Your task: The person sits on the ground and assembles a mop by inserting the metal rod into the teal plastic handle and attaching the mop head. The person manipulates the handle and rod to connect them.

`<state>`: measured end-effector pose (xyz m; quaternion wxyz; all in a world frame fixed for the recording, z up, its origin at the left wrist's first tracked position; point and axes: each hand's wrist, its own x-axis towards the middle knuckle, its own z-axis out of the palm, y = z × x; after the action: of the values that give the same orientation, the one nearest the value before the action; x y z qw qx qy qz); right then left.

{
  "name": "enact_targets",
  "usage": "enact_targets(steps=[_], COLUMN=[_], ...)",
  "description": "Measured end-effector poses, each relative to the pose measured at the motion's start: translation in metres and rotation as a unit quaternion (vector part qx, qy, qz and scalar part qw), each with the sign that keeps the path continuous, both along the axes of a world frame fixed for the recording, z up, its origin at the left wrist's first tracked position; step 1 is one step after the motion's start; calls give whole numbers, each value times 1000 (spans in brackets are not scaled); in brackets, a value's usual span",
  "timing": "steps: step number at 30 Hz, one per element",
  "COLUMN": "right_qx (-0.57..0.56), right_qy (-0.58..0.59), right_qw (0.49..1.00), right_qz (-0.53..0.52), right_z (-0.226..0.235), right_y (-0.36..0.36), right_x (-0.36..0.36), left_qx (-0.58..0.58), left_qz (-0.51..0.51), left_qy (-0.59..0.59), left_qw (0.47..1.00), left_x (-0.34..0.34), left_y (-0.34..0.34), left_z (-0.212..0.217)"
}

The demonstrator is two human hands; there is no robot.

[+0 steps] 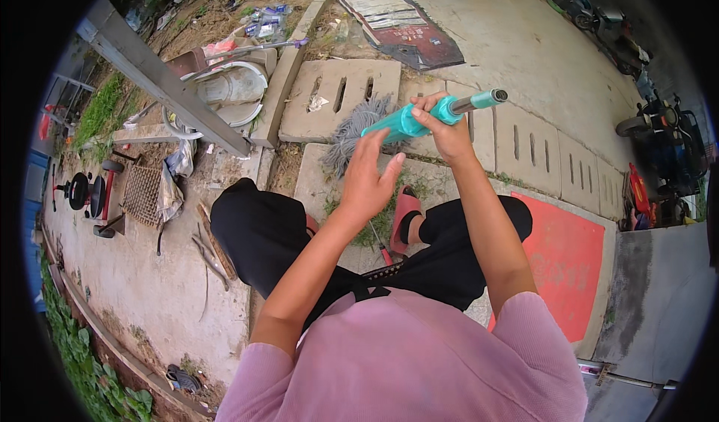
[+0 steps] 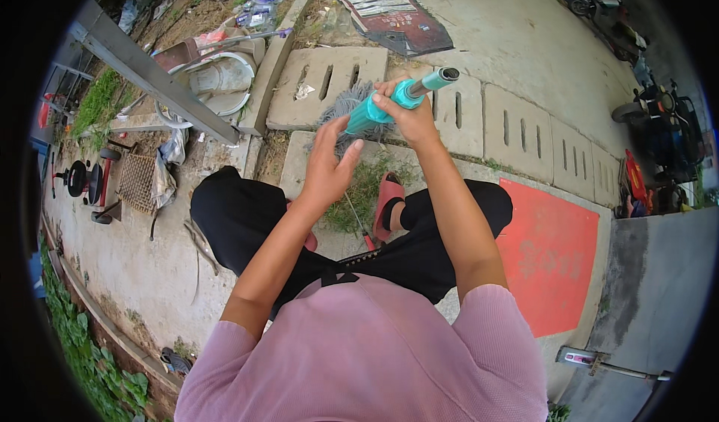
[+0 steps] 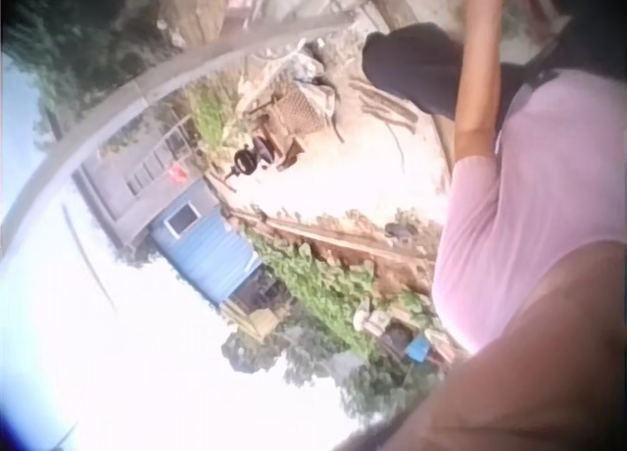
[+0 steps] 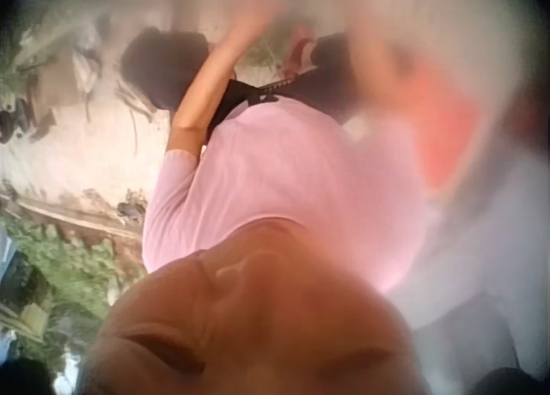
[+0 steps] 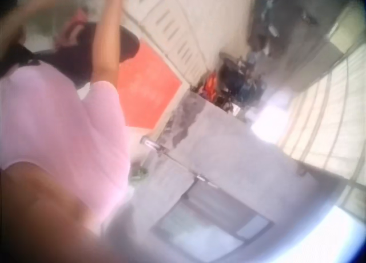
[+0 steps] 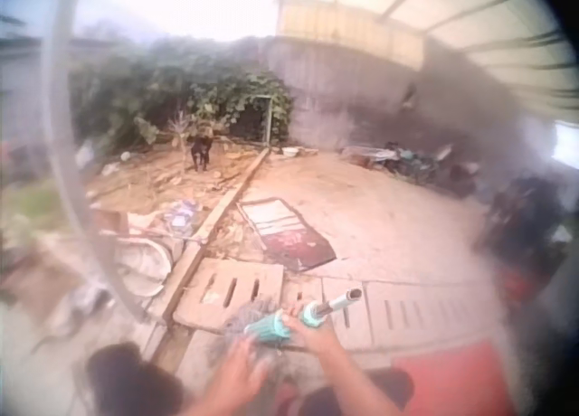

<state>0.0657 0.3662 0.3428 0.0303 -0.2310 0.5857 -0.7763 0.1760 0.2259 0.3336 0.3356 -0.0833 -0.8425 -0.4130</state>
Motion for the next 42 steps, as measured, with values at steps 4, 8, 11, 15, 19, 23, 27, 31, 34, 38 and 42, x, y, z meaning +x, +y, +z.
enact_targets(steps=[4, 8, 11, 15, 19, 23, 27, 31, 34, 38, 42], right_qx=[83, 3, 91, 189, 285, 301, -116, -269, -173, -44, 49], right_qy=[-5, 68, 248, 423, 421, 145, -456, -573, -599, -583, -599], right_qw=[996, 997, 964, 885, 852, 930, 882, 769, 775, 809, 799], right_qz=[36, 30, 19, -51, -126, -151, 34, 88, 103, 56, 21], right_z=[-12, -19, 15, 31, -13, -92, -173, -181, -175, -159, -158], right_y=[-47, -77, -76, -72, -54, -39, -15, -21, -21, -26, -38], right_x=[22, 19, 13, 16, 31, 53, 79, 104, 116, 119, 129], left_qx=[46, 298, 197, 68, 33, 47, 5, -66, -96, -153, -166], left_qz=[-38, -145, -142, -225, -210, -192, -245, -259, -271, -185, -96], left_qy=[74, -79, 102, 120, 80, 5, -63, -91, -109, -63, -108], left_qw=[995, 940, 965, 964, 974, 980, 967, 959, 952, 969, 975], left_x=[-3, -5, 10, 19, 25, 31, 62, 98, 106, 103, 111], left_y=[19, 5, 1, -15, -7, 4, 24, 31, 30, 31, 23], left_z=[98, 131, 137, 91, 29, -28, -67, -88, -91, -87, -86])
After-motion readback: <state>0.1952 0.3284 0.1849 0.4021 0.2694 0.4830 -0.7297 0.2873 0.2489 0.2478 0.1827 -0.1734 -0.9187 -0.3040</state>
